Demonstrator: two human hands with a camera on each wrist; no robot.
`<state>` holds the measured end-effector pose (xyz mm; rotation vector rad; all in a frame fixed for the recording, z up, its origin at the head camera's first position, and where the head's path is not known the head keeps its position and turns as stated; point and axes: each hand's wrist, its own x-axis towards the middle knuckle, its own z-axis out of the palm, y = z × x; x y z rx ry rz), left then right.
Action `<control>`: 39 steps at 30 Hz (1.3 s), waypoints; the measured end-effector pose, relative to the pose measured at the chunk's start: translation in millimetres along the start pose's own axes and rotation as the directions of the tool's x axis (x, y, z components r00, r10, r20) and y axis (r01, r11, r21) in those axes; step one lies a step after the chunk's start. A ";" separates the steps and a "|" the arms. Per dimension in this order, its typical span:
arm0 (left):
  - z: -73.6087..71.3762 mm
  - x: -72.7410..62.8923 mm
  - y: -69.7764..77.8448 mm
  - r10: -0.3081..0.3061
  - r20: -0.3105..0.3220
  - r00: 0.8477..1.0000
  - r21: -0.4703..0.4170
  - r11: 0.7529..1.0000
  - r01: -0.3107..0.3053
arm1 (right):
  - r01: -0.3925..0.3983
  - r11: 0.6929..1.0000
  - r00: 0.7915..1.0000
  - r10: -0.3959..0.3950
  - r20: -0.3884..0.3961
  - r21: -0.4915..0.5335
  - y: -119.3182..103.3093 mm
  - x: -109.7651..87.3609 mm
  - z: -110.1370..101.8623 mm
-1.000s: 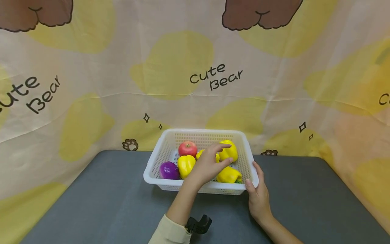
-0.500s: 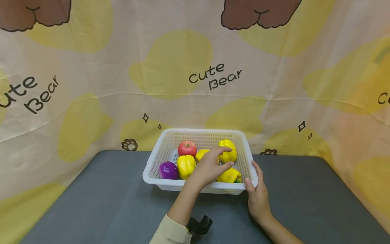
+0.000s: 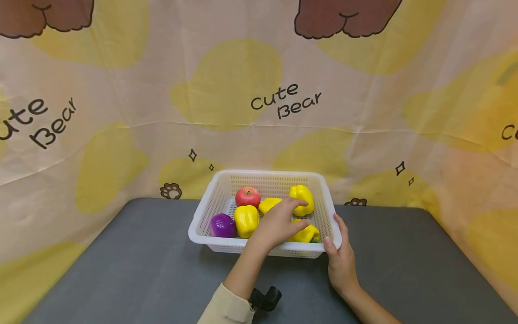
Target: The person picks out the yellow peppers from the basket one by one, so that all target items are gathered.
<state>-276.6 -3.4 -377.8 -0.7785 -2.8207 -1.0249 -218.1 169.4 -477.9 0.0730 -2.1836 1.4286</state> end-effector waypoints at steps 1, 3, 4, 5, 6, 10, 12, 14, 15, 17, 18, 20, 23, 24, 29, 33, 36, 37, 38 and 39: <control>0.5 0.2 0.5 -0.001 0.005 1.000 0.012 1.000 0.001 | -0.004 1.000 1.000 0.004 -0.003 -0.002 -0.1 -0.2 0.2; 1.5 0.8 1.0 0.002 0.014 1.000 0.029 1.000 -0.003 | -0.011 1.000 1.000 0.011 -0.005 0.006 -0.3 -0.5 0.4; 2.2 1.4 1.1 0.006 0.018 1.000 0.039 0.999 -0.007 | -0.014 1.000 1.000 0.014 -0.005 0.012 -0.3 -0.6 0.5; 2.8 2.1 1.0 0.010 0.023 1.000 0.046 0.999 -0.011 | -0.016 1.000 1.000 0.016 -0.004 0.020 -0.3 -0.7 0.6; 3.3 2.8 0.9 0.011 0.027 1.000 0.052 0.999 -0.013 | -0.017 1.000 1.000 0.017 -0.003 0.025 -0.2 -0.6 0.7; 5.4 6.0 -0.5 0.013 0.058 0.998 0.070 0.997 -0.017 | -0.009 0.999 1.000 0.009 -0.005 0.043 0.3 0.0 1.1; 6.1 7.8 -1.8 0.015 0.088 0.996 0.069 0.997 -0.021 | -0.002 0.999 1.000 0.002 -0.004 0.048 0.3 0.3 1.7; 7.0 9.8 -2.7 0.016 0.122 0.992 0.066 0.998 -0.024 | 0.001 0.999 1.000 -0.001 -0.006 0.047 0.3 0.5 1.8; 7.4 10.8 -3.1 0.016 0.139 0.990 0.062 0.998 -0.024 | 0.001 0.999 1.000 0.000 -0.006 0.046 0.3 0.5 1.7; 8.4 12.3 -3.2 0.011 0.169 0.986 0.061 0.998 -0.022 | -0.004 0.999 1.000 0.005 -0.006 0.040 0.2 0.5 1.5; 8.9 12.8 -3.1 0.007 0.182 0.983 0.061 0.998 -0.018 | -0.007 0.999 1.000 0.007 -0.005 0.038 0.2 0.4 1.3; 9.9 13.8 -2.9 -0.002 0.202 0.979 0.064 0.998 -0.011 | -0.013 0.999 1.000 0.013 -0.007 0.035 0.3 0.2 1.0; 11.3 14.6 -2.4 -0.023 0.224 0.974 0.070 0.998 0.008 | -0.017 0.999 1.000 0.017 -0.006 0.035 0.5 -0.1 0.6; 11.7 14.9 -2.3 -0.031 0.229 0.973 0.070 0.997 0.015 | -0.017 0.999 1.000 0.017 -0.007 0.035 0.6 -0.2 0.6; 13.0 15.9 -1.5 -0.056 0.237 0.970 0.065 0.997 0.042 | -0.013 1.000 1.000 0.013 -0.015 0.027 1.3 -0.4 0.2; 12.5 16.1 -0.5 -0.071 0.225 0.972 0.072 0.996 0.056 | -0.014 1.000 1.000 0.015 -0.017 0.025 1.4 -0.5 0.6; 11.6 16.1 0.1 -0.076 0.218 0.973 0.071 0.996 0.062 | -0.012 1.000 1.000 0.012 -0.016 0.026 1.3 -0.4 0.7; 11.4 16.1 0.2 -0.077 0.217 0.973 0.069 0.996 0.064 | -0.010 1.000 1.000 0.010 -0.017 0.026 1.3 -0.5 0.7; 11.1 16.0 0.3 -0.079 0.216 0.973 0.068 0.996 0.065 | -0.008 1.000 1.000 0.008 -0.017 0.027 1.2 -0.5 0.6; 11.0 16.0 0.4 -0.078 0.217 0.973 0.064 0.996 0.066 | -0.005 1.000 1.000 0.006 -0.017 0.030 1.3 -0.6 0.6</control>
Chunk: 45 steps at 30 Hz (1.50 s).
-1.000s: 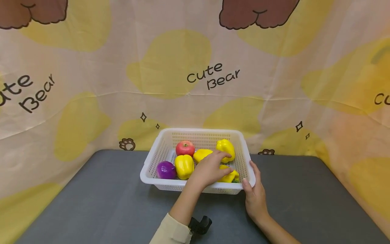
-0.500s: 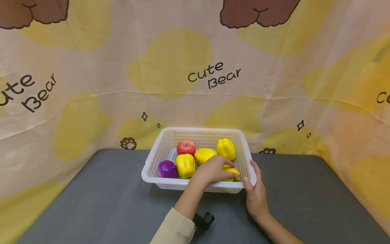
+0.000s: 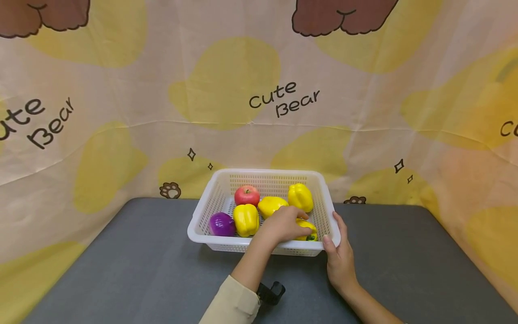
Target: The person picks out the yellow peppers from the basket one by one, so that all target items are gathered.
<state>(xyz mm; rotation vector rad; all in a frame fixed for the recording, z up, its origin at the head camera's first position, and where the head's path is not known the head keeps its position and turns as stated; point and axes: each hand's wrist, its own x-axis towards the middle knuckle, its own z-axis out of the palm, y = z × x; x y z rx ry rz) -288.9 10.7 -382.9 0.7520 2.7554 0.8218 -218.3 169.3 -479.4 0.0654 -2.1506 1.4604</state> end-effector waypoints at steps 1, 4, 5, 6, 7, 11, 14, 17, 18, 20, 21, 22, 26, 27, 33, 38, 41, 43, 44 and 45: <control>0.0 0.1 0.1 0.000 0.000 1.000 -0.002 1.000 0.000 | 0.002 1.000 1.000 -0.002 0.000 0.002 0.1 -0.1 -0.2; 0.5 0.5 0.0 -0.004 -0.004 1.000 -0.001 1.000 0.004 | 0.004 1.000 1.000 -0.004 0.001 0.007 0.3 -0.2 -0.4; 0.6 0.5 0.0 -0.007 -0.007 1.000 -0.001 1.000 0.007 | 0.004 1.000 1.000 -0.004 0.003 0.004 0.2 -0.2 -0.4; 0.8 0.5 -0.1 -0.012 -0.012 1.000 -0.001 1.000 0.012 | 0.003 1.000 1.000 -0.003 0.005 0.003 0.1 -0.2 -0.4; 0.9 0.5 -0.2 -0.017 -0.018 1.000 -0.004 1.000 0.017 | 0.002 1.000 1.000 -0.002 0.007 0.001 -0.2 -0.2 -0.3; 0.6 0.2 -1.4 -0.034 -0.059 0.998 -0.038 0.999 0.032 | 0.003 1.000 1.000 -0.003 0.019 -0.009 -1.0 0.6 -0.3; -0.5 -0.3 -2.0 -0.038 -0.099 0.994 -0.072 0.997 0.031 | 0.009 1.000 1.000 -0.009 0.022 -0.004 -0.9 1.2 -0.2; -2.8 -2.6 -3.2 -0.048 -0.134 0.990 -0.102 0.994 0.034 | 0.017 1.000 1.000 -0.017 0.026 0.006 -1.3 1.2 2.1; -3.5 -3.5 -3.7 -0.051 -0.146 0.988 -0.112 0.993 0.034 | 0.018 1.000 0.999 -0.018 0.028 0.010 -1.6 1.3 3.0; -4.9 -4.9 -4.7 -0.061 -0.166 0.984 -0.136 0.990 0.039 | 0.016 1.000 0.999 -0.017 0.029 0.020 -2.1 1.3 4.5; -5.5 -5.5 -5.0 -0.070 -0.176 0.982 -0.150 0.988 0.043 | 0.014 1.000 0.999 -0.015 0.029 0.024 -2.4 1.2 4.9; -6.2 -6.2 -5.1 -0.081 -0.187 0.979 -0.171 0.984 0.049 | 0.012 1.000 0.999 -0.013 0.030 0.028 -2.7 1.1 5.2; -9.4 -8.3 -5.9 -0.133 -0.261 0.956 -0.281 0.958 0.057 | 0.002 1.000 0.999 -0.003 0.033 0.029 -3.4 0.5 4.3; -10.1 -8.7 -6.1 -0.142 -0.283 0.949 -0.315 0.948 0.048 | -0.001 1.000 0.999 0.000 0.032 0.028 -3.4 0.2 3.5; -15.8 -15.4 -8.3 -0.146 -0.385 0.911 -0.442 0.896 -0.043 | -0.001 1.000 1.000 0.001 0.015 0.017 -1.3 -3.5 -1.7; -29.7 -30.3 -13.3 -0.168 -0.435 0.885 -0.502 0.861 -0.083 | 0.009 1.000 1.000 -0.009 0.025 0.009 0.5 -6.1 -1.1; -41.7 -39.2 -16.8 -0.173 -0.468 0.867 -0.525 0.844 -0.114 | 0.020 1.000 0.999 -0.021 0.025 0.020 0.2 -4.3 -0.1; -49.5 -45.1 -21.0 -0.166 -0.487 0.857 -0.533 0.835 -0.140 | 0.027 0.999 0.999 -0.028 0.021 0.024 -0.5 -3.1 0.1; -53.6 -48.7 -23.6 -0.165 -0.496 0.853 -0.532 0.834 -0.148 | 0.029 0.999 0.999 -0.029 0.022 0.025 -1.0 -2.6 0.1; -57.8 -52.4 -26.6 -0.162 -0.505 0.848 -0.532 0.832 -0.158 | 0.030 0.999 0.999 -0.030 0.019 0.026 -1.5 -2.1 0.0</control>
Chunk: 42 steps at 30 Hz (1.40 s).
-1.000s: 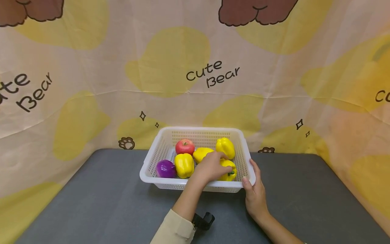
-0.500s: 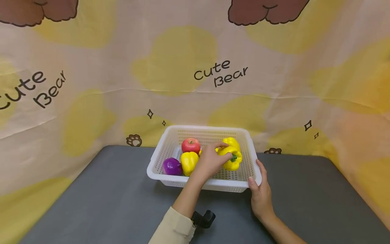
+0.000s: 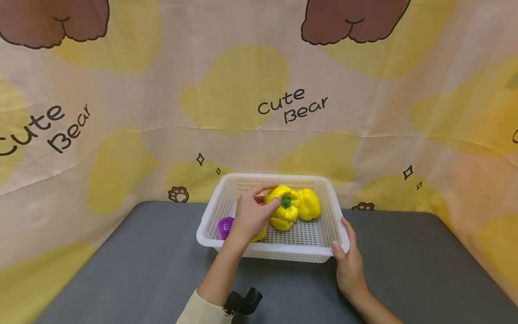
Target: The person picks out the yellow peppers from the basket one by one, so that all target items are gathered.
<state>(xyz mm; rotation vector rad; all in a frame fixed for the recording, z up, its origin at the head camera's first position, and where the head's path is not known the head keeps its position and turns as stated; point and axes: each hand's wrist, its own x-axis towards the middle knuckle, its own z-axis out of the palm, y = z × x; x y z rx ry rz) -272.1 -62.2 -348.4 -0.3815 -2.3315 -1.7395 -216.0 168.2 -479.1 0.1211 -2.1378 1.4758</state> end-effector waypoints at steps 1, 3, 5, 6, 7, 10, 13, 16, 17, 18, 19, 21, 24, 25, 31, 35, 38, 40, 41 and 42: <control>-6.5 -0.8 -1.1 0.007 -0.009 1.000 -0.001 1.000 -0.008 | -0.001 1.000 1.000 0.001 0.000 -0.002 0.2 -0.2 0.1; -20.5 -3.3 -3.6 0.021 -0.035 0.999 0.007 1.000 -0.021 | -0.003 1.000 1.000 0.003 0.005 -0.003 0.5 -0.4 0.3; -35.1 -6.4 -5.6 0.025 -0.070 0.997 0.005 1.000 -0.024 | -0.005 1.000 1.000 0.005 0.014 0.001 0.8 -0.3 0.6; -42.2 -7.8 -6.7 0.026 -0.085 0.996 -0.012 1.000 -0.027 | -0.004 1.000 1.000 0.004 0.018 0.009 0.8 -0.1 0.7; -48.9 -9.0 -7.8 0.026 -0.101 0.995 -0.031 0.999 -0.029 | -0.004 1.000 1.000 0.003 0.023 0.013 0.7 0.1 0.8; -65.3 -10.2 -10.6 0.010 -0.119 0.993 -0.106 0.994 -0.023 | -0.002 1.000 1.000 0.001 0.021 0.022 -0.1 0.8 0.6; -77.0 -8.5 -11.0 0.016 -0.124 0.992 -0.137 0.990 -0.033 | 0.000 0.999 1.000 0.000 0.013 0.034 -1.0 1.8 0.5; -86.7 -7.6 -10.4 0.036 -0.151 0.988 -0.114 0.992 -0.054 | 0.006 0.999 1.000 -0.007 0.025 0.045 -1.5 3.3 1.4; -89.9 -7.8 -10.5 0.041 -0.166 0.985 -0.105 0.993 -0.059 | 0.008 0.999 0.999 -0.009 0.031 0.049 -1.4 3.7 2.1; -93.1 -8.1 -11.0 0.040 -0.182 0.982 -0.099 0.993 -0.059 | 0.008 0.999 0.999 -0.010 0.036 0.051 -1.2 3.9 2.7; -96.0 -8.3 -11.8 0.040 -0.196 0.980 -0.097 0.994 -0.060 | 0.010 0.999 0.999 -0.012 0.039 0.049 -1.0 3.9 3.3; -100.9 -8.9 -12.5 0.030 -0.215 0.976 -0.094 0.994 -0.051 | 0.013 0.999 0.999 -0.015 0.037 0.042 -0.2 3.0 3.8; -106.3 -8.3 -14.5 0.009 -0.237 0.972 -0.103 0.994 -0.034 | 0.012 0.999 1.000 -0.013 0.024 0.030 0.6 1.3 2.8; -107.8 -7.7 -15.2 0.002 -0.245 0.970 -0.108 0.994 -0.029 | 0.013 1.000 1.000 -0.014 0.023 0.026 0.6 1.1 2.2; -120.0 -2.3 -22.4 -0.030 -0.323 0.946 -0.152 0.988 -0.020 | 0.011 1.000 0.999 -0.012 0.031 0.026 0.3 2.2 1.0; -128.4 1.4 -29.7 -0.050 -0.359 0.932 -0.136 0.991 0.001 | 0.013 0.999 1.000 -0.014 0.021 0.038 0.8 1.7 -0.1; -134.3 3.1 -36.5 -0.062 -0.385 0.921 -0.131 0.991 0.013 | 0.017 0.999 1.000 -0.018 0.019 0.038 0.3 1.1 -1.2; -137.9 3.8 -41.2 -0.065 -0.397 0.915 -0.136 0.991 0.011 | 0.021 0.999 0.999 -0.022 0.024 0.028 -0.4 1.0 -1.0; -139.5 4.0 -43.5 -0.064 -0.401 0.914 -0.139 0.990 0.008 | 0.023 0.999 0.999 -0.024 0.027 0.025 -0.8 1.1 -0.8; -141.0 4.2 -45.6 -0.064 -0.403 0.913 -0.139 0.990 0.008 | 0.025 0.999 0.999 -0.026 0.031 0.025 -1.3 1.1 -0.4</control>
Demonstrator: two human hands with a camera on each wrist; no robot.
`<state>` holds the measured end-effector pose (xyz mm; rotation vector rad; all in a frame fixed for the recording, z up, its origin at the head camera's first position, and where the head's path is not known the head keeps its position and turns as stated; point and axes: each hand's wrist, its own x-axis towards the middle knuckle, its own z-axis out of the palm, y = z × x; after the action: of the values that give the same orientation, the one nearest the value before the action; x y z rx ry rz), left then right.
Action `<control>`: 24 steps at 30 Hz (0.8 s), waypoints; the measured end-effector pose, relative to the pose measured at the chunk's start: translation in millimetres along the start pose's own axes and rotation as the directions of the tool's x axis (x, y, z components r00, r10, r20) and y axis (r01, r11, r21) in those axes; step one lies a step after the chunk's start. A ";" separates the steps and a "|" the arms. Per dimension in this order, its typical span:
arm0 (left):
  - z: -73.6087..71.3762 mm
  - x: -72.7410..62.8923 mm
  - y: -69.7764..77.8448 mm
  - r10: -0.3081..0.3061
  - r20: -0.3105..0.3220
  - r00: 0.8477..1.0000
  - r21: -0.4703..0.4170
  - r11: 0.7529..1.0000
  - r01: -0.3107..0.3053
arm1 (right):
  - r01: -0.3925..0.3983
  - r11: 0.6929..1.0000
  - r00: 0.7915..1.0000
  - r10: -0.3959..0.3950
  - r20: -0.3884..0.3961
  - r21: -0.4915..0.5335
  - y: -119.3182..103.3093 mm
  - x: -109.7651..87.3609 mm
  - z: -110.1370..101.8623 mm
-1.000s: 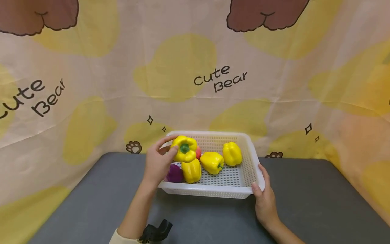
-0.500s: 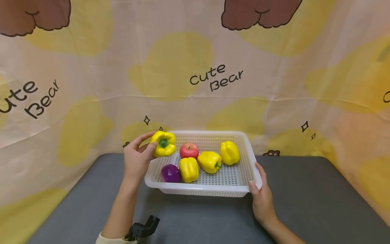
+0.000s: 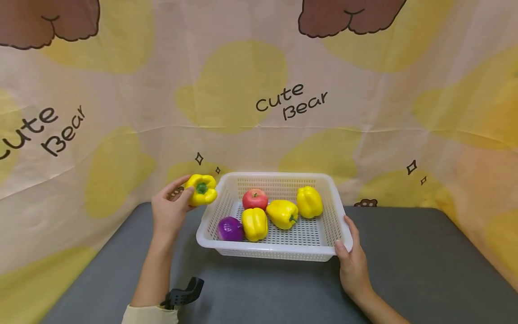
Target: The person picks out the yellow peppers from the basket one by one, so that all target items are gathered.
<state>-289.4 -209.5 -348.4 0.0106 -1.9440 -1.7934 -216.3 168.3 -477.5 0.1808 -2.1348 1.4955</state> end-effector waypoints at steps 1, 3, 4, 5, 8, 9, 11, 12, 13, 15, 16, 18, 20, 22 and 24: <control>-0.6 0.9 -2.0 -0.001 0.001 1.000 -0.007 1.000 0.001 | 0.001 1.000 1.000 -0.001 0.002 -0.003 -0.2 0.0 -0.3; -1.5 2.5 -5.7 -0.004 0.005 1.000 -0.008 1.000 0.004 | 0.002 1.000 1.000 -0.002 0.003 -0.008 -0.5 -0.2 -0.7; -1.9 3.3 -7.5 -0.007 0.006 1.000 -0.008 1.000 0.007 | 0.001 1.000 1.000 -0.001 0.003 -0.010 -0.6 -0.2 -0.9; -2.3 4.3 -9.2 -0.011 0.005 1.000 -0.006 1.000 0.011 | -0.001 1.000 1.000 0.001 0.003 -0.012 -0.4 -0.2 -1.0; -4.6 7.7 -14.3 -0.023 -0.008 1.000 0.004 1.000 0.023 | -0.010 1.000 1.000 0.010 0.002 -0.024 -0.1 0.1 -1.4; -5.9 8.9 -16.1 -0.031 -0.017 0.999 0.002 1.000 0.031 | -0.011 1.000 1.000 0.011 0.000 -0.026 0.1 0.2 -1.5; -9.3 11.7 -20.3 -0.050 -0.036 0.998 -0.004 0.999 0.050 | -0.017 1.000 1.000 0.017 -0.001 -0.024 0.2 0.6 -1.4; -11.5 12.9 -22.9 -0.062 -0.044 0.997 -0.011 0.998 0.061 | -0.018 1.000 1.000 0.018 -0.001 -0.020 0.1 0.9 -1.3; -13.8 14.2 -26.0 -0.075 -0.054 0.996 -0.013 0.997 0.075 | -0.018 1.000 1.000 0.018 0.000 -0.015 0.2 1.0 -1.1; -18.9 16.7 -33.5 -0.121 -0.071 0.990 -0.031 0.992 0.119 | -0.019 1.000 1.000 0.019 0.005 -0.011 0.3 1.1 -0.7; -21.3 17.9 -37.8 -0.143 -0.078 0.987 -0.033 0.990 0.140 | -0.020 1.000 1.000 0.020 0.006 -0.008 0.2 1.0 -0.4; -25.8 20.2 -47.9 -0.189 -0.093 0.978 -0.030 0.982 0.187 | -0.020 1.000 1.000 0.020 0.010 -0.005 0.4 0.7 -0.1; -29.4 21.9 -58.5 -0.235 -0.105 0.966 -0.030 0.972 0.233 | -0.022 1.000 1.000 0.022 0.009 -0.005 0.5 0.4 0.0; -32.1 22.8 -69.3 -0.272 -0.116 0.955 -0.009 0.962 0.273 | -0.026 1.000 1.000 0.026 0.012 -0.001 0.6 0.3 0.0; -34.0 23.0 -79.1 -0.303 -0.123 0.945 0.001 0.952 0.306 | -0.030 1.000 0.999 0.030 0.013 0.002 0.6 0.4 0.0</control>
<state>-322.7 -259.6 -414.2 0.4407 -1.9554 -1.9137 -216.8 168.6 -477.8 0.1602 -2.1549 1.5174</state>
